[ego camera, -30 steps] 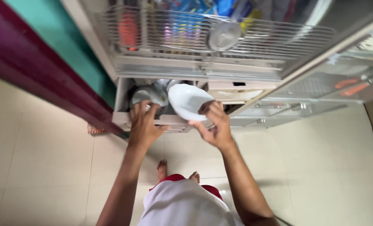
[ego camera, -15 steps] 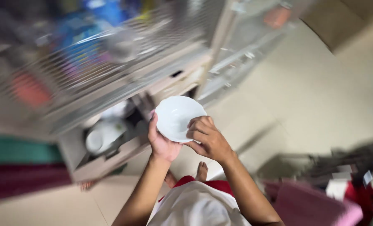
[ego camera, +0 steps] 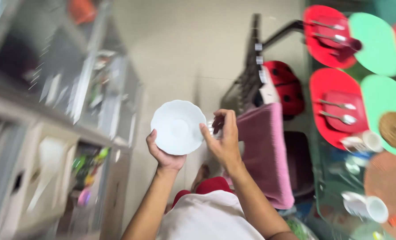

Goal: The recorder sets a dining table with mugs, bowls, and two pots of food.

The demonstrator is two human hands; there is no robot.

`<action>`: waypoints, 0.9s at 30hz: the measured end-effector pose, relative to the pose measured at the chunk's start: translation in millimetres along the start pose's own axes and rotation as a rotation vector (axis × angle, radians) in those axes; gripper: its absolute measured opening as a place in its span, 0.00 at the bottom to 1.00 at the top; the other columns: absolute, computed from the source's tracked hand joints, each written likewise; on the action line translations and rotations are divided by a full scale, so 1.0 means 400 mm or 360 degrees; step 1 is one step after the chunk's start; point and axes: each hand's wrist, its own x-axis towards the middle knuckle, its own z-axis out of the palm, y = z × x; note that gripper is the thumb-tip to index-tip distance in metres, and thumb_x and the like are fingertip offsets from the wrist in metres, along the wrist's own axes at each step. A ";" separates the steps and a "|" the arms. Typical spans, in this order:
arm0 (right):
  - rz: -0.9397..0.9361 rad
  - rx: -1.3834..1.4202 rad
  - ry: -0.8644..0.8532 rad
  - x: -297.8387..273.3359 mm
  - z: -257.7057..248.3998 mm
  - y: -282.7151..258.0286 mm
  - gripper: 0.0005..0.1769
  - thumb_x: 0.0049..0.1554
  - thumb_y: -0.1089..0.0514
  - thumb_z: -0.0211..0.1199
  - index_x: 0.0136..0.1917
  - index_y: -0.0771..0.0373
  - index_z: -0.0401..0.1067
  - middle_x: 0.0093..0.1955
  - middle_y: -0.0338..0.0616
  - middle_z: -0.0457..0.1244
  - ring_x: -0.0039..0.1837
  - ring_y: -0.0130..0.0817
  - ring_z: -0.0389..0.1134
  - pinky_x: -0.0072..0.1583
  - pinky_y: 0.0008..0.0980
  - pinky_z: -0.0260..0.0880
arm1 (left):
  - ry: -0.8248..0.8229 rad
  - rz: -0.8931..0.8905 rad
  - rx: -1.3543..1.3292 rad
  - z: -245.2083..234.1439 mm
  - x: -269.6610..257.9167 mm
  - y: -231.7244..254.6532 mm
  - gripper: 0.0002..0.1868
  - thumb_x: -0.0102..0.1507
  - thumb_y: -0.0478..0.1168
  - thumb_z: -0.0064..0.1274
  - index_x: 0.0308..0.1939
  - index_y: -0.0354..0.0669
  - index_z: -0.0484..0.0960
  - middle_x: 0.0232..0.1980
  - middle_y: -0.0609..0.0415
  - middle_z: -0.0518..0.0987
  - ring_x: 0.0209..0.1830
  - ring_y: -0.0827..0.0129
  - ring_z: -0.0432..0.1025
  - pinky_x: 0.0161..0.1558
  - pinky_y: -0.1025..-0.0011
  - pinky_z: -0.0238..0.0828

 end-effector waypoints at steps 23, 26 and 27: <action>0.0829 -0.0643 0.0830 0.286 -0.498 0.356 0.14 0.61 0.57 0.65 0.40 0.71 0.70 0.27 0.47 0.63 0.29 0.26 0.62 0.34 0.28 0.63 | -0.0769 -0.1295 0.0501 0.350 0.503 -0.655 0.44 0.58 0.60 0.52 0.70 0.33 0.66 0.62 0.41 0.75 0.62 0.51 0.72 0.59 0.54 0.72; 0.0854 -0.0415 0.0971 0.335 -0.504 0.428 0.13 0.61 0.58 0.65 0.40 0.70 0.70 0.28 0.44 0.64 0.30 0.22 0.62 0.32 0.26 0.62 | -0.0792 -0.1393 0.0515 0.385 0.595 -0.674 0.43 0.58 0.60 0.51 0.71 0.36 0.66 0.64 0.43 0.75 0.64 0.52 0.71 0.62 0.55 0.71; 0.0866 -0.0221 0.1039 0.354 -0.504 0.460 0.13 0.62 0.59 0.65 0.40 0.70 0.69 0.29 0.42 0.64 0.30 0.21 0.62 0.31 0.26 0.60 | -0.0787 -0.1414 0.0502 0.399 0.631 -0.675 0.43 0.58 0.59 0.50 0.71 0.37 0.66 0.66 0.44 0.74 0.65 0.53 0.70 0.63 0.56 0.70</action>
